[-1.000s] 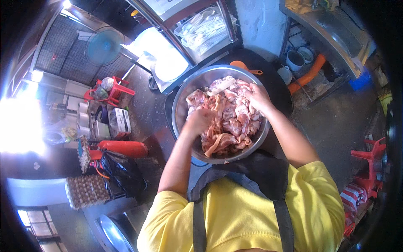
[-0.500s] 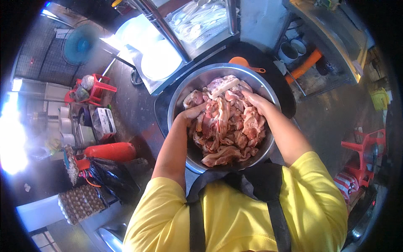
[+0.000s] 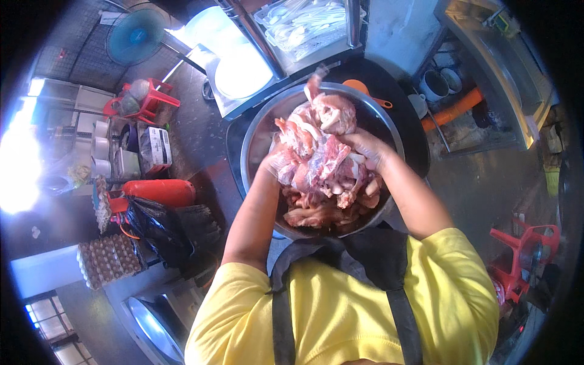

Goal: The person mixes raw meat pieces in a large metal bowl by hand, repeatedly lifting and turning the contents to ensure even distribution. They then transfer the mixed meat into a white plastic container.

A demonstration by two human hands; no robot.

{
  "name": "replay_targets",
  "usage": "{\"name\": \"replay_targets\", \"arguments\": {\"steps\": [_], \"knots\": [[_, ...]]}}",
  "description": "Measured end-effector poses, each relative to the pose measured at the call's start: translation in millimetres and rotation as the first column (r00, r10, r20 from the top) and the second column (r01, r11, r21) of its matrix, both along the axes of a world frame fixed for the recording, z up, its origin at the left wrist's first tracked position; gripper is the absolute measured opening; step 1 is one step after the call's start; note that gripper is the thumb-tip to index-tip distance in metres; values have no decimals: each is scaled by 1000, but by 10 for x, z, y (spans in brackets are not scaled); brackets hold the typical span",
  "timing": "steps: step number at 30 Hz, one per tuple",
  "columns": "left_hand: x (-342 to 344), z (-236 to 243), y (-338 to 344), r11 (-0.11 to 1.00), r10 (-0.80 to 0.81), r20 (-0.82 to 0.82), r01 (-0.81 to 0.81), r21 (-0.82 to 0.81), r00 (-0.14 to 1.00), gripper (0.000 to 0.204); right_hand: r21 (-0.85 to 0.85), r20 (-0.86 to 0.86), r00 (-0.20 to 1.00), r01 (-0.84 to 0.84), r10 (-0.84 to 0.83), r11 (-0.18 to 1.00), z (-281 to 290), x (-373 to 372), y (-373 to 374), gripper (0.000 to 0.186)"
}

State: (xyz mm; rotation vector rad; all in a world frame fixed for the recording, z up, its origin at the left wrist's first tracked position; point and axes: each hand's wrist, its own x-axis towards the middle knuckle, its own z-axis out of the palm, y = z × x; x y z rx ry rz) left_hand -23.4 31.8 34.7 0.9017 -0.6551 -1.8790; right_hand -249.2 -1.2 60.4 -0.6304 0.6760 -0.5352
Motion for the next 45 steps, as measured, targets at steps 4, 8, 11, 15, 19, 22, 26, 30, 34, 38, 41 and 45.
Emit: {"name": "replay_targets", "arguments": {"steps": [4,8,11,15,19,22,26,30,34,38,41,45], "knots": [[208,701,47,942,-165,366,257,-218,916,45,-77,-9,987,-163,163,984,287,-165,-122,46],[44,1075,310,854,-39,681,378,-357,731,43,-276,-288,918,-351,271,895,597,-326,94,54],[224,1025,491,665,-178,868,707,-241,464,48,-282,-524,803,-478,284,832,523,-513,229,59],[390,1073,452,814,-487,783,526,246,387,43,-147,-726,610,-589,317,795,382,-594,89,65],[418,341,459,782,-607,650,200,590,456,44,-16,-699,670,-363,250,931,-221,-430,93,69],[442,-287,498,698,-716,484,488,525,503,50,282,-627,645,-333,436,900,-584,-270,70,73],[266,-499,477,696,-673,174,537,476,719,49,272,-517,793,-206,323,940,-771,-268,281,77],[-65,-606,538,808,-428,-127,442,390,895,49,234,-261,930,-200,260,951,-985,-363,431,75],[-191,-656,562,890,-266,-237,333,312,934,49,189,-85,978,-174,192,967,-616,-399,498,67],[-127,-645,498,961,-238,-72,246,126,969,50,-164,-128,985,-135,114,977,-330,-344,394,59],[-333,105,402,903,-56,628,307,-300,777,49,-284,-159,987,-17,-29,959,-54,-250,369,54],[-139,450,198,841,36,784,405,-359,619,50,-616,-233,968,-75,-91,784,338,-10,303,56]]}}
